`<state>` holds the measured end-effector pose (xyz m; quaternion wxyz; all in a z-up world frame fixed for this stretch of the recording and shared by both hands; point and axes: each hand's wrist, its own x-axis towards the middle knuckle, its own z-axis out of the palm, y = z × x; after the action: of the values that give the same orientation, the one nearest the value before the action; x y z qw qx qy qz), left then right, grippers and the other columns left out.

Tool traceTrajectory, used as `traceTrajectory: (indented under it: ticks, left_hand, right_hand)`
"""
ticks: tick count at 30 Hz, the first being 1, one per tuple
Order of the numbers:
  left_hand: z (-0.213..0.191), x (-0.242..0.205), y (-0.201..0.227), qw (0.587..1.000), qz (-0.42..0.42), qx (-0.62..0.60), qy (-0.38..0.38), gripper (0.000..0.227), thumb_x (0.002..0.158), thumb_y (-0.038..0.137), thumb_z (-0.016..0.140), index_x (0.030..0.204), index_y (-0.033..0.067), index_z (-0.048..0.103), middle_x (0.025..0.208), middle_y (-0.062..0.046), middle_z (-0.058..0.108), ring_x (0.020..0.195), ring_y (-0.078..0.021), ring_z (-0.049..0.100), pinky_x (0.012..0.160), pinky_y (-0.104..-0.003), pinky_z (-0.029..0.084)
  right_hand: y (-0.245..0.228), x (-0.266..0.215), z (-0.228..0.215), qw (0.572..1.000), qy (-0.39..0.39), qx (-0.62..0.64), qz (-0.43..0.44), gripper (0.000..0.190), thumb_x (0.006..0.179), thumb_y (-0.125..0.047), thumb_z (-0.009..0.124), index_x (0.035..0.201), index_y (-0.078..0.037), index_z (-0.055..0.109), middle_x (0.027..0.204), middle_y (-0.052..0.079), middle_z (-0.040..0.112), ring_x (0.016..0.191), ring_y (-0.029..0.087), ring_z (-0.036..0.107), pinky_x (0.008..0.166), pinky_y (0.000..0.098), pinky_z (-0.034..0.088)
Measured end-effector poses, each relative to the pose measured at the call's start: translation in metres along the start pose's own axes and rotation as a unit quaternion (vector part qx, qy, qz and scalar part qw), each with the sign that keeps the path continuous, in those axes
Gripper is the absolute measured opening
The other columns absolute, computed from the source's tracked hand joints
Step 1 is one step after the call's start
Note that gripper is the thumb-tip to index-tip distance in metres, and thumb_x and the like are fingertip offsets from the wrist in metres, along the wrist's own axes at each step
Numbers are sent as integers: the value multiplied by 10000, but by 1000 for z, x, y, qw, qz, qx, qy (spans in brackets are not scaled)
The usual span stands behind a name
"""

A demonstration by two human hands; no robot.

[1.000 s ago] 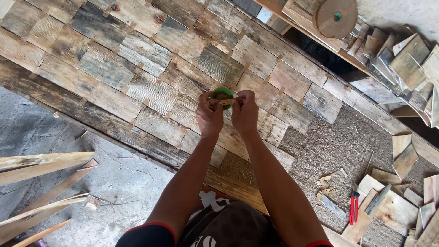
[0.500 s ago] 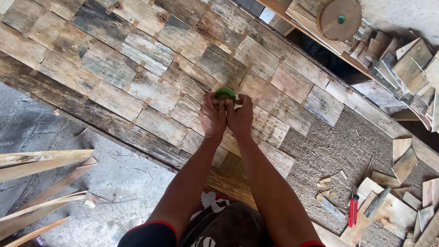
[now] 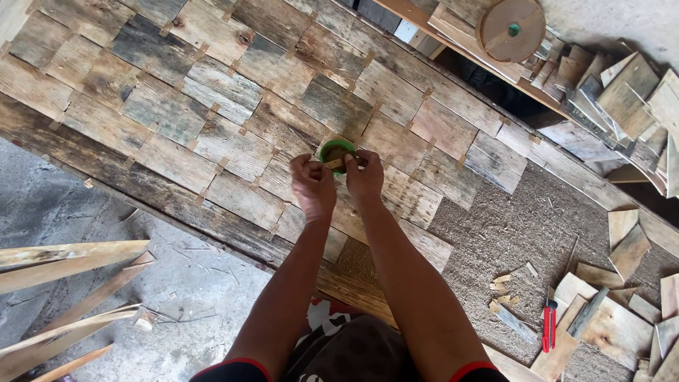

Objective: Fitting and adjusting small wooden tiles to create a patterned surface or mosaic.

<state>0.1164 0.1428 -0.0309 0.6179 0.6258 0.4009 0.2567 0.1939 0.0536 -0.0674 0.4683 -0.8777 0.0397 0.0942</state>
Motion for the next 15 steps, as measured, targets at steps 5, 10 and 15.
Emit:
traceTrajectory:
  ticks: [5,10,15]
  left_hand:
    - [-6,-9,9,996,-42,-74,16,430,895,-54,721,1275,-38,521,917,-111,732,735,-123,675,612,-232,567]
    - [12,-34,3,971,-60,-230,-24,462,897,-44,723,1296,-32,492,951,-74,698,791,-79,640,684,-189,529]
    - [50,-62,3,965,-63,-244,-68,435,937,-11,722,1303,-10,487,954,-39,672,805,-63,597,706,-184,485]
  right_hand:
    - [-16,-7,-31,999,-1,31,-20,254,979,-226,685,1153,-41,679,988,64,719,848,164,677,764,326,559]
    - [-20,-20,-68,969,-145,195,29,179,1032,-212,680,1084,-47,726,889,-9,667,776,70,557,693,252,466]
    - [10,-12,-107,946,-171,274,5,112,1002,-129,708,1046,-26,712,859,-48,664,759,32,554,670,218,460]
